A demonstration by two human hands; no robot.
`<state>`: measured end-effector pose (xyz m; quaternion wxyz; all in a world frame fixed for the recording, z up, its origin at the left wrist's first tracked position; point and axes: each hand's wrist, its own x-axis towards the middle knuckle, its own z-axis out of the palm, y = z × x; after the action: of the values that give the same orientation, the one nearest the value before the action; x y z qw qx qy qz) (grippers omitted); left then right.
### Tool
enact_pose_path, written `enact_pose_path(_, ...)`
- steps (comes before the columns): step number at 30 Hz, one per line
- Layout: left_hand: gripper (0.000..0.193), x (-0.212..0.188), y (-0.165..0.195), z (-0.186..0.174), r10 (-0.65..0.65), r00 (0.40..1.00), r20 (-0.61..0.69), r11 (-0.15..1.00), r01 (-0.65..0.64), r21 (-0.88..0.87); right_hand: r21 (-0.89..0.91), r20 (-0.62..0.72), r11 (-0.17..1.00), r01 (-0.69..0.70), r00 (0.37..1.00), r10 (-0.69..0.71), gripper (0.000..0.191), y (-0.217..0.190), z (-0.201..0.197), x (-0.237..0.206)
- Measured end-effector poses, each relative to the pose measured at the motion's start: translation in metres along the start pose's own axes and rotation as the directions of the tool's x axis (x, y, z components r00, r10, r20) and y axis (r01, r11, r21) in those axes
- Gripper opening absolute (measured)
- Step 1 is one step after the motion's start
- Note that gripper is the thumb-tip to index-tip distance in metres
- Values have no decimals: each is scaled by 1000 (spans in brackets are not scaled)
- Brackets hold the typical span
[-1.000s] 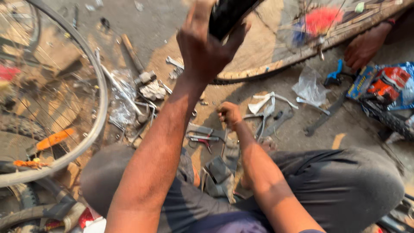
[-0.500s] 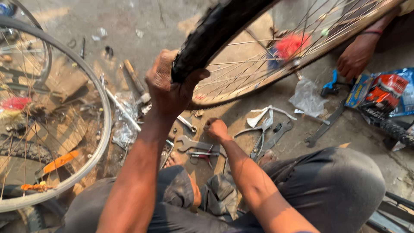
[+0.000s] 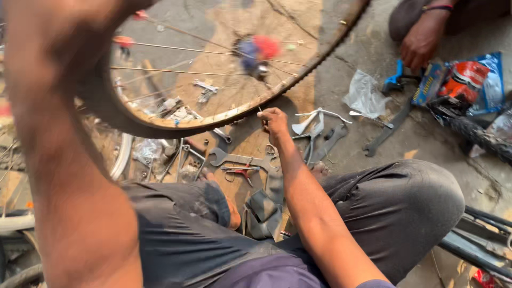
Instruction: The person removes a bicycle tire from a wheel rim, then places the wheel onto a truing stand. They adjust the stand's clamps to secure the wheel and spin it to check alignment.
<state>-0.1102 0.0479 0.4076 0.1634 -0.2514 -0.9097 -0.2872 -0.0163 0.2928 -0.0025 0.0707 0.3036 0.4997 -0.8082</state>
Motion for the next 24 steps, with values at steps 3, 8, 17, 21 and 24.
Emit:
enact_pose_path(3, 61, -34, -35, -2, 53, 992, -118, 998, -58, -37, 17, -8, 1000, 11, 1000, -11, 21, -18, -2, -3)
enact_pose_path(8, 49, -17, 13, 4, 114, 983, -144, 986, -95, 135, 35, -38, 999, 3, 999, -2, 29, -21, 33, -21)
enact_pose_path(17, 55, -94, 25, 131, 49, 955, -293, 979, -104, -174, -264, 101, 953, 148, 987, -125, 36, -30, 54, -28)
enact_pose_path(21, 53, -167, 3, 221, -259, 906, -334, 952, 182, -245, -324, 150, 895, 306, 951, -271, 38, -51, 51, -23)
enact_pose_path(24, 61, -157, -12, 255, -73, 926, -370, 987, 120, 107, -24, 345, 932, 362, 878, -332, 29, -76, 56, -31)
